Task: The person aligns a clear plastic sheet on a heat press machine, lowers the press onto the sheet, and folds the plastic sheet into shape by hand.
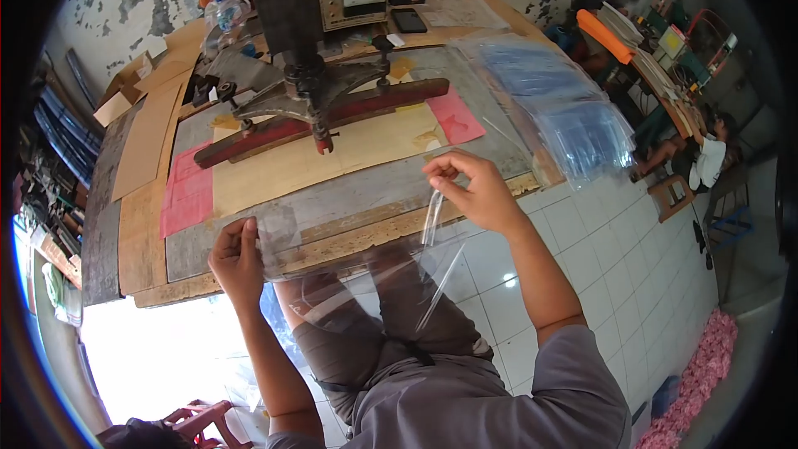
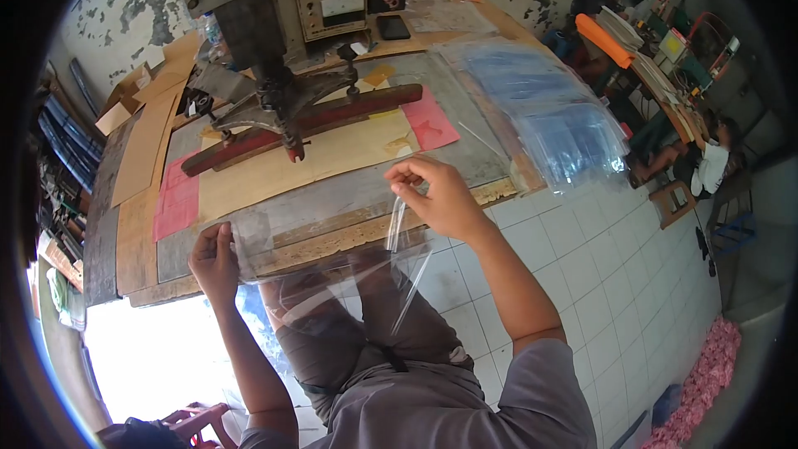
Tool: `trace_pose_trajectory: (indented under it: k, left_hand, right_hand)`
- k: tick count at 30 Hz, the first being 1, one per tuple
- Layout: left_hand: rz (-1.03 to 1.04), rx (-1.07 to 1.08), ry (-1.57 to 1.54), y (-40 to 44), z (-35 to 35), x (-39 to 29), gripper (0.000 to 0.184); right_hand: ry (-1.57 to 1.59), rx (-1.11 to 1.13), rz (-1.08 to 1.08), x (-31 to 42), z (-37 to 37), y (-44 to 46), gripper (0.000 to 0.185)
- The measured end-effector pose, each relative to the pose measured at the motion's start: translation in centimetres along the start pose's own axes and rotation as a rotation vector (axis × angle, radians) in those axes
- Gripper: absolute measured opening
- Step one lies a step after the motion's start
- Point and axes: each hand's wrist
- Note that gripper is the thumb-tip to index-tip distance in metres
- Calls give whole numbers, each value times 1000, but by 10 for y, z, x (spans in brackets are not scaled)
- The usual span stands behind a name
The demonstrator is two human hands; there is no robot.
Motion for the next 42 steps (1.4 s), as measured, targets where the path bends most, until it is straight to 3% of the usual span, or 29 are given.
trace_pose_trajectory:
  k: [14, 17, 20, 29, 35, 42]
  left_hand:
    - [57, -40, 32, 2, 2, 4, 16]
    - [43, -31, 8, 2, 0, 7, 16]
    - [38, -23, 4, 2, 0, 6, 16]
    - [36, -8, -13, 2, 1, 1, 18]
    - [62, 18, 9, 4, -1, 11, 19]
    - [32, 46, 5, 3, -1, 5, 19]
  right_hand:
    - [102, 106, 154, -3, 3, -8, 29]
    - [145, 149, 251, -13, 3, -11, 29]
    - [145, 167, 217, -19, 7, -12, 25]
    - [403, 53, 271, -9, 9, -12, 12]
    - [509, -87, 201, -17, 16, -6, 15]
    - [450, -91, 208, -35, 22, 0, 20]
Point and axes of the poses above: each hand's wrist, its own y-axis towards the middle knuckle, its own z-axis out of the palm, x = y × z, and after that the axes turned 6 degrees about y, right-handed
